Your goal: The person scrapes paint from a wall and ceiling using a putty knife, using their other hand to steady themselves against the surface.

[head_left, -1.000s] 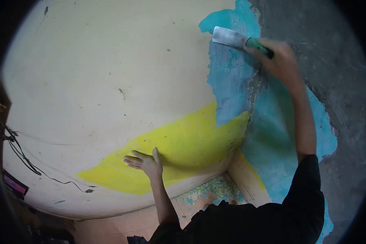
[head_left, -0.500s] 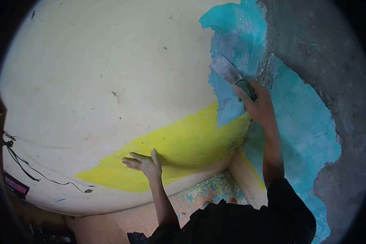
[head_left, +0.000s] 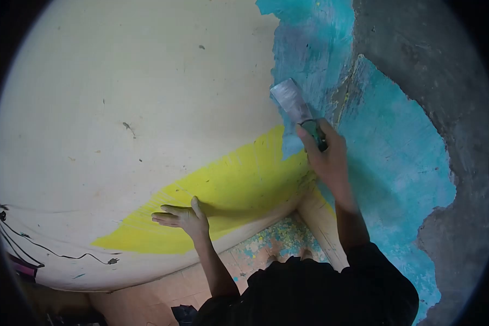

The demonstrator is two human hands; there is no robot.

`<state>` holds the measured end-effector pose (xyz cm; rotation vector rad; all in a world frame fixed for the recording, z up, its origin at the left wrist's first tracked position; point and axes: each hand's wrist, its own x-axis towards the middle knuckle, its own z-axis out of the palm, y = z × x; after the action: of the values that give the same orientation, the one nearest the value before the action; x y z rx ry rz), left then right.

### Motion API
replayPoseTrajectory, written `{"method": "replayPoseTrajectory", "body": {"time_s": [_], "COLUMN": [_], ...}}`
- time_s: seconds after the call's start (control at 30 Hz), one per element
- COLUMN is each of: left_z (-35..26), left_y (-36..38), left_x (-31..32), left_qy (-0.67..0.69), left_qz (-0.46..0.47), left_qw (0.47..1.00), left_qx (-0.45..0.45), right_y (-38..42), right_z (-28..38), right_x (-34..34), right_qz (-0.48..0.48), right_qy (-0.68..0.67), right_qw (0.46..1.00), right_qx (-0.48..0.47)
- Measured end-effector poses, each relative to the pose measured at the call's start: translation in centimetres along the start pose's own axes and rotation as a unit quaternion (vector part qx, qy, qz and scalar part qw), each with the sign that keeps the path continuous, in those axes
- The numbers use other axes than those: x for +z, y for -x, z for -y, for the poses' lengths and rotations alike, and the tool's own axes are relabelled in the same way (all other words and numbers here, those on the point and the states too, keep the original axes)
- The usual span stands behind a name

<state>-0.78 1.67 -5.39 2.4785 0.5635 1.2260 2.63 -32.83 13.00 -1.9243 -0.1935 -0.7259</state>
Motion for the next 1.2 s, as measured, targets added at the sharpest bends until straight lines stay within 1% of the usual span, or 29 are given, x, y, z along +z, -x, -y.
{"method": "replayPoseTrajectory", "body": {"time_s": [0.07, 0.1, 0.17, 0.2, 0.27, 0.4, 0.47, 0.53, 0.6, 0.67, 0.7, 0.73, 0.77, 0.8, 0.83, 0.87, 0.9, 0.93, 0.97, 1.0, 1.07, 1.1, 1.13, 1.2], "left_z": [0.1, 0.1, 0.5, 0.7, 0.4, 0.5, 0.4, 0.3, 0.2, 0.5, 0.6, 0.6, 0.4, -0.1, -1.3, -2.7, -4.4, -5.8, -7.5, -9.2, -13.4, -15.9, -18.5, -22.7], "left_y": [-0.3, -0.1, 0.2, 0.0, -0.1, -0.1, -0.1, 0.0, -0.1, 0.0, 0.0, 0.0, 0.0, 0.1, -0.1, -0.2, -0.1, 0.6, 1.6, 2.5, 3.8, 4.3, 4.5, 4.3], "left_x": [0.0, 0.0, 0.3, 0.5, 0.4, 0.1, 0.1, 0.0, -0.1, 0.3, 0.1, -0.2, -0.4, -0.6, -1.8, -3.2, -4.5, -5.1, -5.6, -6.0, -7.3, -7.7, -7.7, -7.2], "left_qy": [0.002, 0.008, -0.001, -0.012, -0.008, -0.006, -0.009, -0.016, -0.004, -0.010, -0.018, -0.023, -0.023, -0.022, -0.027, -0.019, -0.010, -0.015, 0.073, 0.158, 0.257, 0.360, 0.457, 0.557], "left_qz": [-0.002, -0.005, -0.007, -0.014, -0.016, -0.005, -0.008, -0.010, 0.002, -0.004, -0.011, -0.011, -0.001, 0.007, 0.004, 0.042, 0.078, 0.073, 0.033, -0.008, 0.121, 0.187, 0.248, 0.258], "left_qw": [1.000, 1.000, 1.000, 1.000, 0.999, 1.000, 0.999, 0.999, 1.000, 0.999, 0.998, 0.998, 0.999, 0.999, 0.999, 0.999, 0.994, 0.995, 0.995, 0.986, 0.957, 0.913, 0.854, 0.788], "left_qx": [0.005, 0.010, 0.016, 0.025, 0.030, 0.027, 0.031, 0.036, 0.018, 0.039, 0.051, 0.056, 0.042, 0.025, 0.025, -0.023, -0.072, -0.074, -0.061, -0.045, 0.058, 0.030, 0.001, -0.030], "right_y": [0.9, 0.6, -1.1, -1.9, -3.0, -0.4, 1.8, 1.2, 0.3, -1.1, -0.9, -0.6, -0.5, 0.0, 1.0, 1.8, 2.1, 2.2, 2.2, 1.9, 1.4, 1.0, 0.8, 0.7], "right_z": [-0.1, 0.5, 2.0, 2.5, 3.3, 1.9, 0.7, 1.2, 2.1, 3.6, 3.8, 3.9, 3.9, 3.9, 3.8, 3.5, 3.1, 2.7, 2.2, 1.7, 0.7, 0.5, 0.3, -0.2], "right_x": [1.4, 2.0, 2.4, 2.0, 1.6, 1.6, 2.5, 2.9, 2.8, 1.6, 1.2, 0.9, 0.9, 1.1, 1.4, 1.8, 2.6, 3.8, 4.5, 4.7, 4.4, 4.2, 4.2, 4.4], "right_qz": [-0.024, -0.023, -0.066, -0.068, -0.036, -0.037, -0.013, -0.018, -0.031, 0.023, 0.019, 0.040, 0.062, 0.064, 0.072, 0.082, 0.086, 0.062, 0.038, 0.044, 0.145, 0.192, 0.199, 0.232], "right_qy": [-0.059, -0.056, -0.072, -0.070, -0.098, -0.088, -0.146, -0.165, -0.187, -0.236, -0.240, -0.259, -0.277, -0.282, -0.303, -0.321, -0.325, -0.386, -0.445, -0.452, -0.352, -0.353, -0.360, -0.390], "right_qw": [0.998, 0.998, 0.995, 0.995, 0.994, 0.995, 0.980, 0.979, 0.975, 0.964, 0.962, 0.953, 0.944, 0.942, 0.926, 0.908, 0.907, 0.891, 0.869, 0.865, 0.912, 0.902, 0.897, 0.878], "right_qx": [0.016, 0.018, -0.012, -0.010, 0.019, 0.025, 0.132, 0.121, 0.118, 0.123, 0.127, 0.150, 0.170, 0.170, 0.213, 0.256, 0.254, 0.234, 0.213, 0.212, 0.152, 0.162, 0.161, 0.157]}}
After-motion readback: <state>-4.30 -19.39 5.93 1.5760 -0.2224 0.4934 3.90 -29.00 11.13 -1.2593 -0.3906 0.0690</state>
